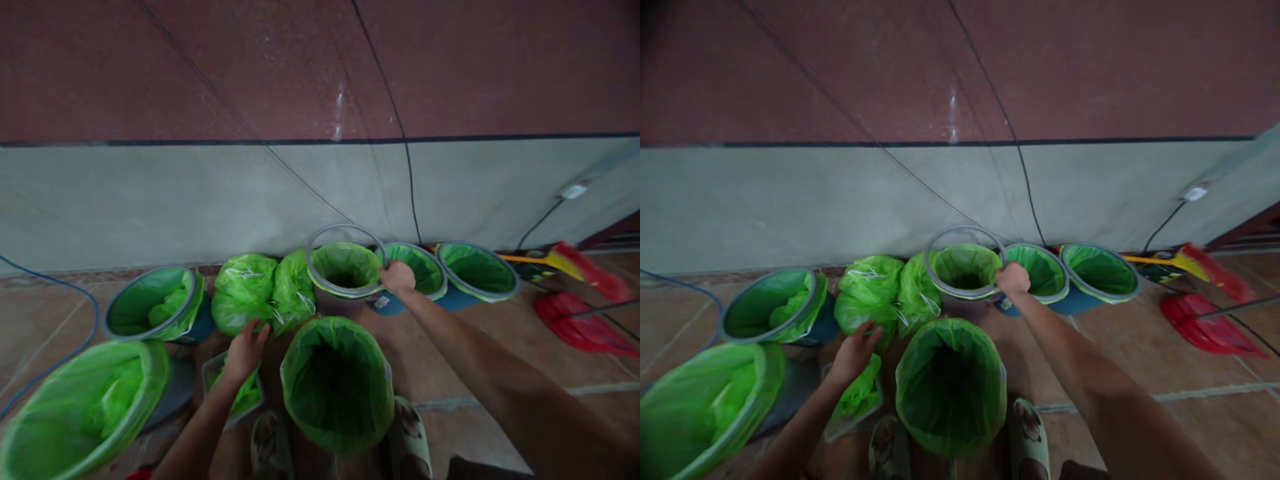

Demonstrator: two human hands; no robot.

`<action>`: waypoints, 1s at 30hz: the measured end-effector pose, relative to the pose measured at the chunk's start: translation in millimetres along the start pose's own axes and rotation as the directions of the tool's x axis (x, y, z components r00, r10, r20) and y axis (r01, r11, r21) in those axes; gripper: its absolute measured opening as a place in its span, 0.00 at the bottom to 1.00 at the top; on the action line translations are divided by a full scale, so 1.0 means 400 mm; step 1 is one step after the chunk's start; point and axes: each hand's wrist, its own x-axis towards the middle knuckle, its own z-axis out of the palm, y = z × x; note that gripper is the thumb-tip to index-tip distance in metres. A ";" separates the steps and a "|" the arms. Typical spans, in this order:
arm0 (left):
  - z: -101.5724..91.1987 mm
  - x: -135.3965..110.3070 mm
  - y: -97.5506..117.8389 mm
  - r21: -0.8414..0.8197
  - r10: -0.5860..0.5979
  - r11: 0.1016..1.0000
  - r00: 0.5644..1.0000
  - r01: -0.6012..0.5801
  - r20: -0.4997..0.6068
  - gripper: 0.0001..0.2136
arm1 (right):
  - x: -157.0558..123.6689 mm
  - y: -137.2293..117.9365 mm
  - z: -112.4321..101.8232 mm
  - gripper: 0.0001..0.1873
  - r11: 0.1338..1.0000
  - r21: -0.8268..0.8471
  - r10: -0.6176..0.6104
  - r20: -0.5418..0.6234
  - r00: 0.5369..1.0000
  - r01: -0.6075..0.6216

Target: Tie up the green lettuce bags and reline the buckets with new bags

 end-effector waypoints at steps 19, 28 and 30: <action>0.138 -0.022 0.197 -0.403 -0.108 0.879 0.930 0.254 0.351 0.29 | -0.133 0.117 0.050 0.17 0.993 0.042 -0.113 0.139 0.984 0.108; 0.111 0.014 0.217 -0.417 -0.097 0.903 0.995 0.101 0.030 0.19 | -0.149 0.140 0.026 0.18 0.878 0.363 -0.380 0.134 0.915 0.311; 0.074 0.000 0.197 -0.653 -0.153 0.735 0.983 0.182 0.102 0.16 | -0.126 0.137 0.033 0.22 0.881 0.331 -0.389 0.102 0.916 0.337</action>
